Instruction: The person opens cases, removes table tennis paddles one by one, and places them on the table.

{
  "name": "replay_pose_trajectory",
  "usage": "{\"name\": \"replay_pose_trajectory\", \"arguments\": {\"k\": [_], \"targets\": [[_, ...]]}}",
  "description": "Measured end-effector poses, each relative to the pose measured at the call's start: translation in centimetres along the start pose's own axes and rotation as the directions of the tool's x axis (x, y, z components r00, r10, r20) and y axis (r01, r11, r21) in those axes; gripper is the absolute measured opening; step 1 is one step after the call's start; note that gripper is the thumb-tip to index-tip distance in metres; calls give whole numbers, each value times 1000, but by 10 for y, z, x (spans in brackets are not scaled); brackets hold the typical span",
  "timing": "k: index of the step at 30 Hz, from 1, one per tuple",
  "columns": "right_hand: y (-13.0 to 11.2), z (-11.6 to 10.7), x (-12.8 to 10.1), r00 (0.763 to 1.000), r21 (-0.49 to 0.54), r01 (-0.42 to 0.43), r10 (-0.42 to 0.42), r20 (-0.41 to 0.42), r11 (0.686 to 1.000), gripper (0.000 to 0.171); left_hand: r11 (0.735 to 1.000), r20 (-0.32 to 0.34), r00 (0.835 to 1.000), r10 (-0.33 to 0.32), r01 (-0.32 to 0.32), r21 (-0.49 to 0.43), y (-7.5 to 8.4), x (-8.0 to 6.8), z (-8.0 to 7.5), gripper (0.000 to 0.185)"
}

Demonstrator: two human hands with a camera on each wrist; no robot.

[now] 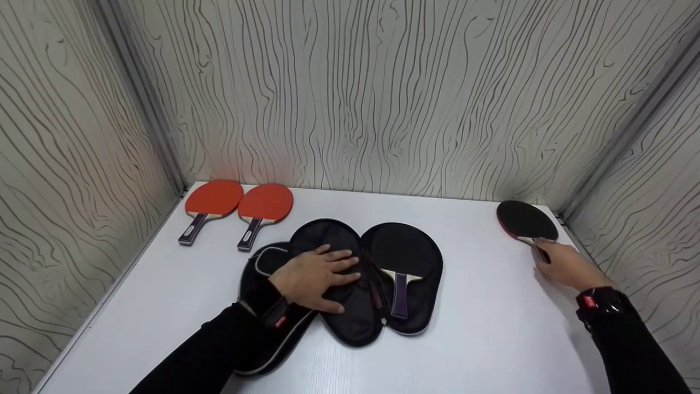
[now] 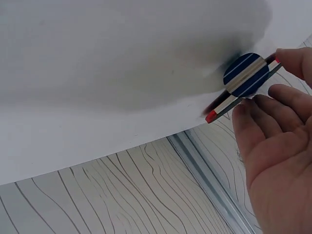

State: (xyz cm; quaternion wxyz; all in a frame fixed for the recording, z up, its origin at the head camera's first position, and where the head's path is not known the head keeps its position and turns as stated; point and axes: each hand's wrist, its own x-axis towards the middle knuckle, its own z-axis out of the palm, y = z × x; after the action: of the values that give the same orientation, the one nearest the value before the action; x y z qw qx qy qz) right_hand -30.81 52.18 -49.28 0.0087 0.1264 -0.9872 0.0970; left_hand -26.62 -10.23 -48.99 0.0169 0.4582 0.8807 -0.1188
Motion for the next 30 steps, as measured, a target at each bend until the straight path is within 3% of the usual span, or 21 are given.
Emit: {"name": "replay_pose_trajectory", "arguments": {"k": [4, 18, 30], "targets": [[-14, -4, 3, 1000, 20, 3, -3, 2, 1000, 62, 1000, 5, 1000, 2, -3, 5, 0, 1, 0, 83], [-98, -7, 8, 982, -58, 176, -179, -53, 983, 58, 1000, 0, 1000, 4, -4, 18, 0, 1, 1, 83], [-168, 0, 1, 922, -184, 340, -366, -126, 922, 51, 1000, -4, 1000, 3, -3, -18, 0, 0, 1, 82]]}}
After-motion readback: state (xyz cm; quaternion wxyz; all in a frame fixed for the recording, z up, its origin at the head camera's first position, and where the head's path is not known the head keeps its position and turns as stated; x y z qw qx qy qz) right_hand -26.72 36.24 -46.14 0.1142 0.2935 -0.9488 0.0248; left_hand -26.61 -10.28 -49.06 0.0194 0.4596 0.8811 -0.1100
